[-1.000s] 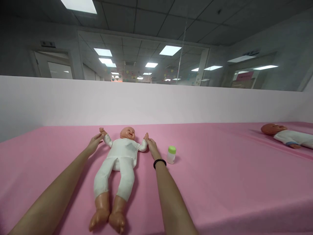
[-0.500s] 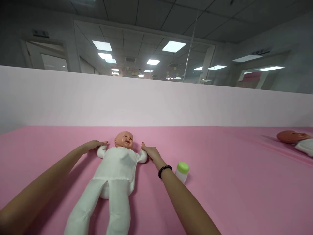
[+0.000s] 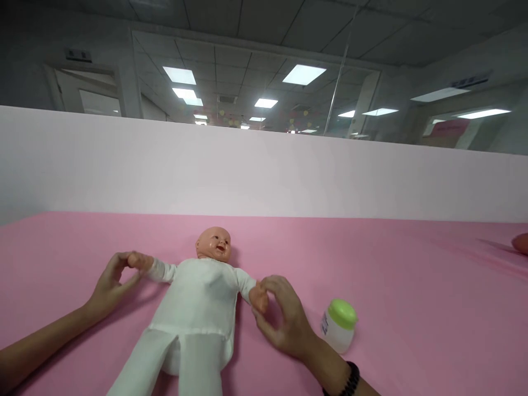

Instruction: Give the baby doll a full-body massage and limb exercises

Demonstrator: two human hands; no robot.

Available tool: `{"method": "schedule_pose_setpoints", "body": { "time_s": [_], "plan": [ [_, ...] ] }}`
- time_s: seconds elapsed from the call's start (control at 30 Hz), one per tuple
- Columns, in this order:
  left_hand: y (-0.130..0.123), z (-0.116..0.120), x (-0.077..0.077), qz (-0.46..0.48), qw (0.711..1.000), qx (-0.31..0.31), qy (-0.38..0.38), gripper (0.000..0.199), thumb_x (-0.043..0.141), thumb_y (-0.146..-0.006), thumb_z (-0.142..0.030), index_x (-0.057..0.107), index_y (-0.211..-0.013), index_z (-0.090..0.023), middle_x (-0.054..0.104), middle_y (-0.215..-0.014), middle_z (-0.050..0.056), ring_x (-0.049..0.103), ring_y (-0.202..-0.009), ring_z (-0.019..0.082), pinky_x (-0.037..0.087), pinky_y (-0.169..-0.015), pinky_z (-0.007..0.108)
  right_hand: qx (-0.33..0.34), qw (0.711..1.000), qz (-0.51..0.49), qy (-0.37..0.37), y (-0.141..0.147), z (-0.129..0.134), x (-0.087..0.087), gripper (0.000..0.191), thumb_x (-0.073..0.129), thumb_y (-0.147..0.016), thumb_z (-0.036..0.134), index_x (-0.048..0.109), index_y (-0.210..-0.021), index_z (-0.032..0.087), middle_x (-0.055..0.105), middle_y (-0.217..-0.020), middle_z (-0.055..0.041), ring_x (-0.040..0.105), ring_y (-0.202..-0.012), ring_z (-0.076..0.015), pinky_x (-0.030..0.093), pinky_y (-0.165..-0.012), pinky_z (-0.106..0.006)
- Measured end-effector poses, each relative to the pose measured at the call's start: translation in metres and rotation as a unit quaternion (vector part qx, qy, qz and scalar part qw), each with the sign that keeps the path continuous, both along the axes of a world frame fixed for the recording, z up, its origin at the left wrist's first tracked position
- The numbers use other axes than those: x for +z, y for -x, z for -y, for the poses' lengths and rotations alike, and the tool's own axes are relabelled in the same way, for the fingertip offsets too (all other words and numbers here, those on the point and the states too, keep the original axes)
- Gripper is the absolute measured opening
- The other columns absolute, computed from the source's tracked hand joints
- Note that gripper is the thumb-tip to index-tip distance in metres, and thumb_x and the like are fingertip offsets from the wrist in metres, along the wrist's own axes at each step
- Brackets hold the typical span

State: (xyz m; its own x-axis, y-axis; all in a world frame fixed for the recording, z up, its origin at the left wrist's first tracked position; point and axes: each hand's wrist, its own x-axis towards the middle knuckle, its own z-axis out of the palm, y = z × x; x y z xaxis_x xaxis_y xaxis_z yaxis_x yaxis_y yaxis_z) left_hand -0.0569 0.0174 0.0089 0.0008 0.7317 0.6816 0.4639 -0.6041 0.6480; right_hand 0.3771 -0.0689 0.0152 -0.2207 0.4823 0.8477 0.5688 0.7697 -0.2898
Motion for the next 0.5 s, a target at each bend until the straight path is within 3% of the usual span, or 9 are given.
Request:
{"method": "schedule_pose_setpoints", "body": {
  "time_s": [0.07, 0.17, 0.23, 0.33, 0.5],
  "plan": [
    [0.001, 0.015, 0.006, -0.17, 0.969, -0.075, -0.165, 0.026, 0.068, -0.089, -0.024, 0.058, -0.112, -0.023, 0.071, -0.099, 0.005, 0.069, -0.087, 0.019, 0.057, -0.078, 0.033, 0.054, 0.987, 0.123, -0.089, -0.001, 0.007, 0.004, 0.039, 0.06, -0.077, 0.01, 0.059, -0.115, 0.018, 0.064, -0.102, -0.0112, 0.06, -0.093, -0.024, 0.052, -0.081, -0.04],
    [-0.003, 0.03, 0.021, -0.369, 0.839, -0.169, -0.361, 0.012, 0.062, -0.093, -0.012, 0.064, -0.101, -0.02, 0.076, -0.1, 0.007, 0.07, -0.088, 0.017, 0.056, -0.084, 0.032, 0.088, 0.958, 0.234, -0.138, -0.001, 0.008, 0.01, 0.034, 0.052, -0.074, 0.01, 0.061, -0.106, 0.015, 0.064, -0.103, -0.0126, 0.058, -0.093, -0.0238, 0.05, -0.086, -0.043],
    [-0.007, 0.035, 0.032, -0.427, 0.778, -0.194, -0.418, 0.014, 0.057, -0.095, -0.008, 0.065, -0.093, -0.019, 0.077, -0.104, 0.008, 0.071, -0.095, 0.018, 0.056, -0.088, 0.034, 0.091, 0.953, 0.261, -0.128, -0.002, 0.007, 0.014, 0.033, 0.05, -0.072, 0.011, 0.062, -0.103, 0.015, 0.064, -0.105, -0.0131, 0.058, -0.097, -0.0251, 0.048, -0.09, -0.046],
    [-0.011, 0.038, 0.042, -0.454, 0.752, -0.195, -0.436, 0.018, 0.057, -0.095, -0.007, 0.067, -0.09, -0.019, 0.078, -0.106, 0.008, 0.071, -0.101, 0.018, 0.056, -0.088, 0.033, 0.111, 0.948, 0.287, -0.082, -0.002, 0.007, 0.017, 0.037, 0.05, -0.072, 0.011, 0.063, -0.107, 0.014, 0.065, -0.106, -0.0128, 0.059, -0.097, -0.0253, 0.046, -0.092, -0.047],
    [-0.013, 0.039, 0.043, -0.461, 0.748, -0.2, -0.434, 0.021, 0.054, -0.096, -0.007, 0.069, -0.089, -0.02, 0.078, -0.106, 0.007, 0.07, -0.099, 0.016, 0.057, -0.087, 0.032, 0.143, 0.937, 0.317, -0.03, 0.002, 0.012, 0.022, 0.033, 0.052, -0.077, 0.011, 0.063, -0.107, 0.016, 0.066, -0.1, -0.0114, 0.06, -0.094, -0.0246, 0.047, -0.09, -0.044]
  ]
}}
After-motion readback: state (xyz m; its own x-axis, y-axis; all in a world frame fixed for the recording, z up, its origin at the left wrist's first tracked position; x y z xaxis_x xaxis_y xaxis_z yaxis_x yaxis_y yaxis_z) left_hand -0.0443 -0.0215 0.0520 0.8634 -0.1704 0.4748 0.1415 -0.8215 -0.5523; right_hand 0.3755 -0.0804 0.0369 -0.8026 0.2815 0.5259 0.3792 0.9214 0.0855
